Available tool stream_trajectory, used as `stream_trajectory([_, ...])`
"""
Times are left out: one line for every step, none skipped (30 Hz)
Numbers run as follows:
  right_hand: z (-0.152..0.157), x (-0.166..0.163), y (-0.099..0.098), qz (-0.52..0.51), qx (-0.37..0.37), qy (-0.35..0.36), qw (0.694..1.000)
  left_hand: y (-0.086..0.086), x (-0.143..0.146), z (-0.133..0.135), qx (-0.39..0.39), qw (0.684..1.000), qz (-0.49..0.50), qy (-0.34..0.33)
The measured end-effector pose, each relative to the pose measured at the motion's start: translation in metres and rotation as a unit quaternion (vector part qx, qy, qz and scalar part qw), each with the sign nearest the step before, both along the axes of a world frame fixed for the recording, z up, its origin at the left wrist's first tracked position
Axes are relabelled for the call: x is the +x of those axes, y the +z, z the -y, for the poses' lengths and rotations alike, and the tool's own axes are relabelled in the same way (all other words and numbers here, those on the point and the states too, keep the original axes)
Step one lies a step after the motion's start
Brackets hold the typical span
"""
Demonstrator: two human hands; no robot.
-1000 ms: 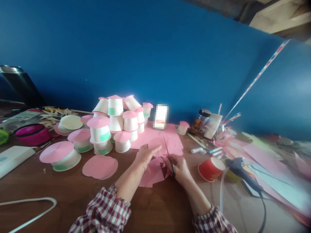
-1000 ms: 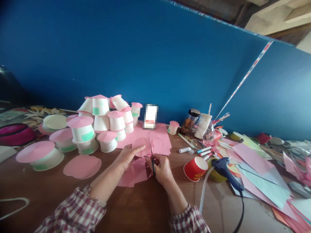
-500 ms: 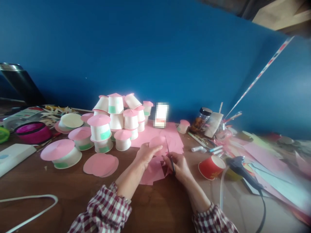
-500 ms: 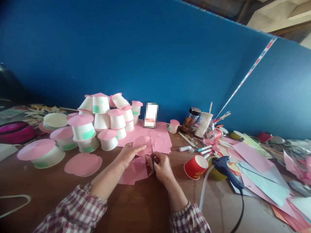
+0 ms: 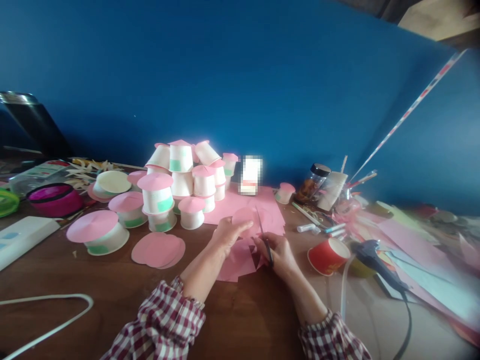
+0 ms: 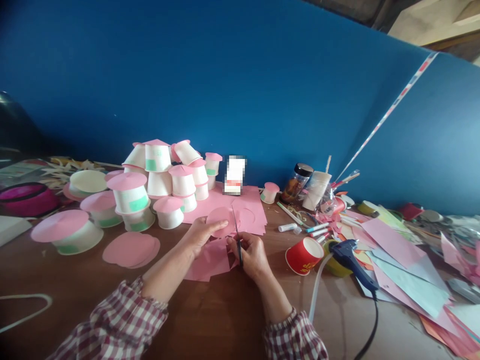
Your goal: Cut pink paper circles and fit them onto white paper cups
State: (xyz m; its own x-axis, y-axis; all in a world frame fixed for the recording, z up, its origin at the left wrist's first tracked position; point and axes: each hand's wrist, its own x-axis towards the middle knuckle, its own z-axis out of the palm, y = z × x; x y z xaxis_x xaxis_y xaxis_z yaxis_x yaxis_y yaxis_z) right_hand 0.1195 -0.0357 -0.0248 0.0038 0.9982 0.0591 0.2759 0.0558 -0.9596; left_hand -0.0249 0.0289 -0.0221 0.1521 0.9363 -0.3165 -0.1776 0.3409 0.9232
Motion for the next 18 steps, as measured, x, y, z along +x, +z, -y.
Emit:
stream_trajectory([0.0, 0.0, 0.0, 0.005, 0.003, -0.002, 1.0, 0.0, 0.0, -0.001, 0.002, 1.0, 0.0, -0.001])
stream_trajectory([0.0, 0.001, -0.001, 0.009, 0.006, -0.002, 1.0, -0.001, 0.0, -0.002, 0.004, 1.0, -0.002, -0.004])
stream_trajectory([0.0, 0.001, -0.001, 0.012, 0.007, -0.002, 1.0, -0.001, 0.001, -0.003, 0.005, 1.0, -0.004, -0.006])
stream_trajectory([-0.001, 0.001, -0.001, 0.013, 0.008, -0.002, 1.0, -0.002, 0.001, -0.004, 0.004, 1.0, -0.006, -0.008])
stream_trajectory([-0.001, 0.002, -0.001, 0.015, 0.008, -0.001, 1.0, -0.002, 0.001, -0.005, 0.002, 1.0, -0.007, -0.009])
stream_trajectory([-0.001, 0.002, -0.001, 0.017, 0.007, -0.002, 1.0, -0.002, 0.001, -0.006, 0.0, 1.0, -0.009, -0.008])
stream_trajectory([-0.001, 0.002, -0.001, 0.02, 0.007, -0.004, 1.0, -0.001, 0.001, -0.005, -0.001, 1.0, -0.009, -0.004])
stream_trajectory([-0.001, 0.002, -0.001, 0.023, 0.006, -0.005, 1.0, -0.001, 0.001, -0.005, -0.003, 1.0, -0.01, 0.001])
stream_trajectory([-0.001, 0.001, -0.001, 0.024, 0.006, -0.006, 1.0, 0.0, 0.001, -0.004, -0.002, 1.0, -0.008, 0.005])
stream_trajectory([-0.001, 0.001, 0.0, 0.023, 0.005, -0.006, 1.0, 0.002, 0.0, -0.003, 0.001, 1.0, -0.004, 0.006])
stream_trajectory([-0.001, 0.001, 0.0, 0.023, 0.005, -0.005, 1.0, 0.003, 0.0, -0.002, 0.004, 1.0, 0.003, 0.005])
stream_trajectory([-0.001, 0.001, 0.001, 0.022, 0.005, -0.004, 1.0, 0.005, 0.0, -0.001, 0.005, 1.0, 0.011, 0.003])
stream_trajectory([0.0, 0.0, 0.001, 0.02, 0.005, -0.003, 1.0, 0.006, 0.0, 0.0, 0.004, 1.0, 0.018, -0.001])
stream_trajectory([0.0, 0.0, 0.002, 0.019, 0.006, -0.002, 1.0, 0.007, -0.001, 0.001, 0.004, 1.0, 0.021, -0.003])
stream_trajectory([0.0, 0.0, 0.002, 0.017, 0.005, -0.003, 1.0, 0.008, -0.001, 0.001, 0.007, 1.0, 0.023, -0.003])
stream_trajectory([0.0, -0.001, 0.002, 0.013, 0.002, -0.003, 1.0, 0.009, -0.001, 0.002, 0.012, 1.0, 0.021, -0.002])
stream_trajectory([0.0, -0.001, 0.002, 0.006, -0.002, -0.003, 1.0, 0.009, -0.001, 0.002, 0.018, 1.0, 0.016, -0.001])
stream_trajectory([0.0, -0.001, 0.001, -0.003, -0.007, -0.003, 1.0, 0.008, -0.001, 0.002, 0.027, 1.0, 0.01, -0.001])
